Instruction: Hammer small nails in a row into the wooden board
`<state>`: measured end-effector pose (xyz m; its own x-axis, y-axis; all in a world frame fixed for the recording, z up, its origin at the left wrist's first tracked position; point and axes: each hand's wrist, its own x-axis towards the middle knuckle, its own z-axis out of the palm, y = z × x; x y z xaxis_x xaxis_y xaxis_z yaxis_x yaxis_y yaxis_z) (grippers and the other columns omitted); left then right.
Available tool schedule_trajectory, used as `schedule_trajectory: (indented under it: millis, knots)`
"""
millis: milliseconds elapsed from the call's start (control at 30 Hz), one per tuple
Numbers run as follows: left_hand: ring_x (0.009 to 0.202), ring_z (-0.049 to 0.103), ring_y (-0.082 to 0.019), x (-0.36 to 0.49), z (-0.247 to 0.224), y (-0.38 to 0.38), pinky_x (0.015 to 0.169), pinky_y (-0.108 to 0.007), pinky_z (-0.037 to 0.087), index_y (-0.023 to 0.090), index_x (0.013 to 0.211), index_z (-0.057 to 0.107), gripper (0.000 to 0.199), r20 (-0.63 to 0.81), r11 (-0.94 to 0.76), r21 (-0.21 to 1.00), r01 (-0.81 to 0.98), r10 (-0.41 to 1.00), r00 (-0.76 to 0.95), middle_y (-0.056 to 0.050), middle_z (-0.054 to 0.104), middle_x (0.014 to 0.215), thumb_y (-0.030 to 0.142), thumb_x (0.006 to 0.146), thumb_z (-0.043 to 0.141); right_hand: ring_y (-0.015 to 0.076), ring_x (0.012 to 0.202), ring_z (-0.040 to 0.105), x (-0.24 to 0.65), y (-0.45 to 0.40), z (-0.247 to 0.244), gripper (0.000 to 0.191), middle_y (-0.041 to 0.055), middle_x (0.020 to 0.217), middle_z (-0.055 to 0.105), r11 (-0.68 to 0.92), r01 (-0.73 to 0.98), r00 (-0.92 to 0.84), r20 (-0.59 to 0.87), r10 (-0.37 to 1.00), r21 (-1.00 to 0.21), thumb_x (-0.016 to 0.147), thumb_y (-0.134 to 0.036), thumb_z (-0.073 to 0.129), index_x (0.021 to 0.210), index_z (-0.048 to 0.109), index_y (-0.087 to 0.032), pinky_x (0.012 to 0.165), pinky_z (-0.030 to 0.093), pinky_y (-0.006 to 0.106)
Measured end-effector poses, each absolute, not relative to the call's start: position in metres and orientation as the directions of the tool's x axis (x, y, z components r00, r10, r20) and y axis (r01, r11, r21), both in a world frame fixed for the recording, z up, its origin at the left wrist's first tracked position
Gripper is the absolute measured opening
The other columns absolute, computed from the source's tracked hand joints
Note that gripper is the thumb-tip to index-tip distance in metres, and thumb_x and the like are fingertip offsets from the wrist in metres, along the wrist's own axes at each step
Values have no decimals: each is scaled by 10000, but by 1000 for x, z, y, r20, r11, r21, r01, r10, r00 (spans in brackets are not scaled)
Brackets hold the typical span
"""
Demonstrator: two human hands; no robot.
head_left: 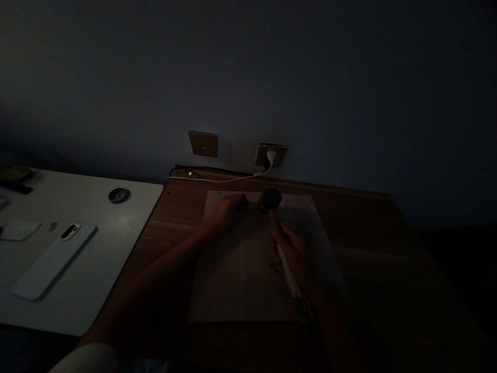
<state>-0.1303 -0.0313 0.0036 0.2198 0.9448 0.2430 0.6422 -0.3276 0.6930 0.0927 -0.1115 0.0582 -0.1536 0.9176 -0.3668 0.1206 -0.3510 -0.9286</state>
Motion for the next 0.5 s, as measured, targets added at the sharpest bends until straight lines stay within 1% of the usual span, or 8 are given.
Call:
schedule_trajectory:
  millis: [167,333,500]
  knots:
    - [794,649,-157,-131,1,-32,719,-251,467,166,940,686,154,250,-359,674,646,933,258,-45,711,900,110,871,559,69,362,419,89,-108,57,358,-86,587,502,-313,120,-180,-331,926,-942,842,-577,641,828,532,-237,322,375,193]
    - [827,655,-175,-130,2,-33,756,-272,484,169,967,694,173,251,-371,633,680,929,274,-59,711,922,116,889,549,65,372,417,88,-108,55,390,-84,628,511,-357,110,-164,-371,914,-928,831,-610,647,863,537,-237,318,373,194]
    - [791,638,-162,-129,4,-33,735,-260,476,166,934,690,154,254,-362,655,663,932,258,-45,690,873,121,901,546,62,381,424,88,-108,52,348,-85,663,516,-341,123,-182,-359,916,-932,860,-573,635,910,548,-240,320,375,189]
